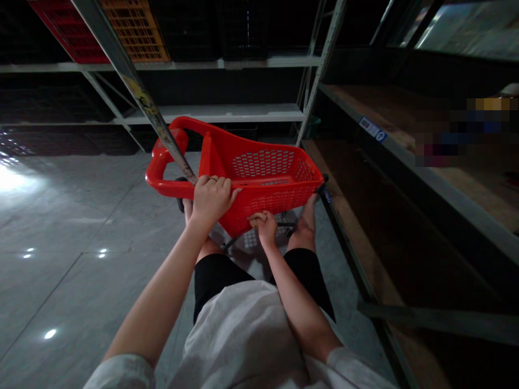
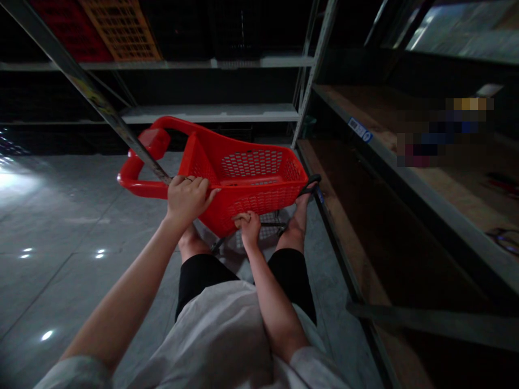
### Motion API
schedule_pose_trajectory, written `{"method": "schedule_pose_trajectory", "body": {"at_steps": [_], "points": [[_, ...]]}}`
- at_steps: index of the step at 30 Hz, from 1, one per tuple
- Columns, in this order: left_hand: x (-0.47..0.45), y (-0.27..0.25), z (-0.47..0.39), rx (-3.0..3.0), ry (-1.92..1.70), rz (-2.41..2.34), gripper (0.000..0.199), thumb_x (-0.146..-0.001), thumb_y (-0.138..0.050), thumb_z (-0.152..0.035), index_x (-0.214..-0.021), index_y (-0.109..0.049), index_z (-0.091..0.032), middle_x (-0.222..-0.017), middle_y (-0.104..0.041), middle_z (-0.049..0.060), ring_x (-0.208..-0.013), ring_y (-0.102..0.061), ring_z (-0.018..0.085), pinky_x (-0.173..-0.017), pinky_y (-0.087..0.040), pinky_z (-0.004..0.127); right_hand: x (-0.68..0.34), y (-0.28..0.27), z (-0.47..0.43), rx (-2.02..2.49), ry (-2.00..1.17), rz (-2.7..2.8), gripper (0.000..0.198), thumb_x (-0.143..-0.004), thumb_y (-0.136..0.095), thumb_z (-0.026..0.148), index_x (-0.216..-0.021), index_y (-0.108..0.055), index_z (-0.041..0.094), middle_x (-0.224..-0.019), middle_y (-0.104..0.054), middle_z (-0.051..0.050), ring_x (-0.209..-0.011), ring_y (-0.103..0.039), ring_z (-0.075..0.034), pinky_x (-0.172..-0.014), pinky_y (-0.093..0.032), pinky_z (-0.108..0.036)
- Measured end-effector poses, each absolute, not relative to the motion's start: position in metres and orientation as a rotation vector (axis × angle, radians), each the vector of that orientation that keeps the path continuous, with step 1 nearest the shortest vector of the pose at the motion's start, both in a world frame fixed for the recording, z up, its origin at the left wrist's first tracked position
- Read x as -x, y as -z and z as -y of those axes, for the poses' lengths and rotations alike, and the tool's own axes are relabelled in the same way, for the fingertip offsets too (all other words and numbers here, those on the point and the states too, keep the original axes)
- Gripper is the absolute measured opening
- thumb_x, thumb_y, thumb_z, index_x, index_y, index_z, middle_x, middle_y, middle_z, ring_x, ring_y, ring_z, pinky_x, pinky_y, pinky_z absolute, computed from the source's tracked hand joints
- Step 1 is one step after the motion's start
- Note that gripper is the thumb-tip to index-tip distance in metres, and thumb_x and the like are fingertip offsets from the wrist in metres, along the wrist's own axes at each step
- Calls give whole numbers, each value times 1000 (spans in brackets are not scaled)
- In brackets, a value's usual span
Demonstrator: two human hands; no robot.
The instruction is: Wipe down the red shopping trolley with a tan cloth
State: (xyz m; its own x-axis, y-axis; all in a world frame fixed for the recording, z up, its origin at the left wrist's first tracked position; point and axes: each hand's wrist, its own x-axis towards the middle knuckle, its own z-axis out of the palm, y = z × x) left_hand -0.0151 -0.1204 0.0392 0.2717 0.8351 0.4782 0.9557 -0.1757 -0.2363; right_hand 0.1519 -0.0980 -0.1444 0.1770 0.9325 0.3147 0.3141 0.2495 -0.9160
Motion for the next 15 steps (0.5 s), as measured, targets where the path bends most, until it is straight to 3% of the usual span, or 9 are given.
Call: {"method": "schedule_pose_trajectory", "body": {"at_steps": [5,8,11,15], "points": [[10,-38,118,2046,345,1645,36,-100,-43,-43,-90,-66,-17,-86,-71,16,-86,-63,32,-83,-39,47,-146,69,74,1160,-460,1324,32,-80,-53,13,-109,-62,23,-115,-64,-5,-112,-58,-20,-106,-43,-37],[7,-37,116,2042,359,1657,35,-100,-43,-42,-90,-65,-17,-86,-71,16,-86,-63,32,-83,-39,47,-135,82,82,1182,-525,1362,33,-77,-57,12,-109,-60,22,-116,-62,-6,-117,-57,-21,-110,-41,-38],[5,-36,114,2035,363,1657,36,-100,-42,-42,-90,-66,-16,-86,-71,17,-87,-63,33,-83,-39,47,-124,135,104,1290,-861,1491,31,-69,-62,10,-98,-60,22,-107,-65,-6,-108,-61,-22,-101,-47,-35],[6,-35,113,2048,404,1678,36,-99,-43,-42,-91,-66,-17,-87,-71,17,-87,-62,33,-84,-39,48,-116,185,125,1392,-1044,1485,21,-61,-61,7,-72,-52,23,-74,-65,0,-78,-62,-21,-76,-51,-31]]}}
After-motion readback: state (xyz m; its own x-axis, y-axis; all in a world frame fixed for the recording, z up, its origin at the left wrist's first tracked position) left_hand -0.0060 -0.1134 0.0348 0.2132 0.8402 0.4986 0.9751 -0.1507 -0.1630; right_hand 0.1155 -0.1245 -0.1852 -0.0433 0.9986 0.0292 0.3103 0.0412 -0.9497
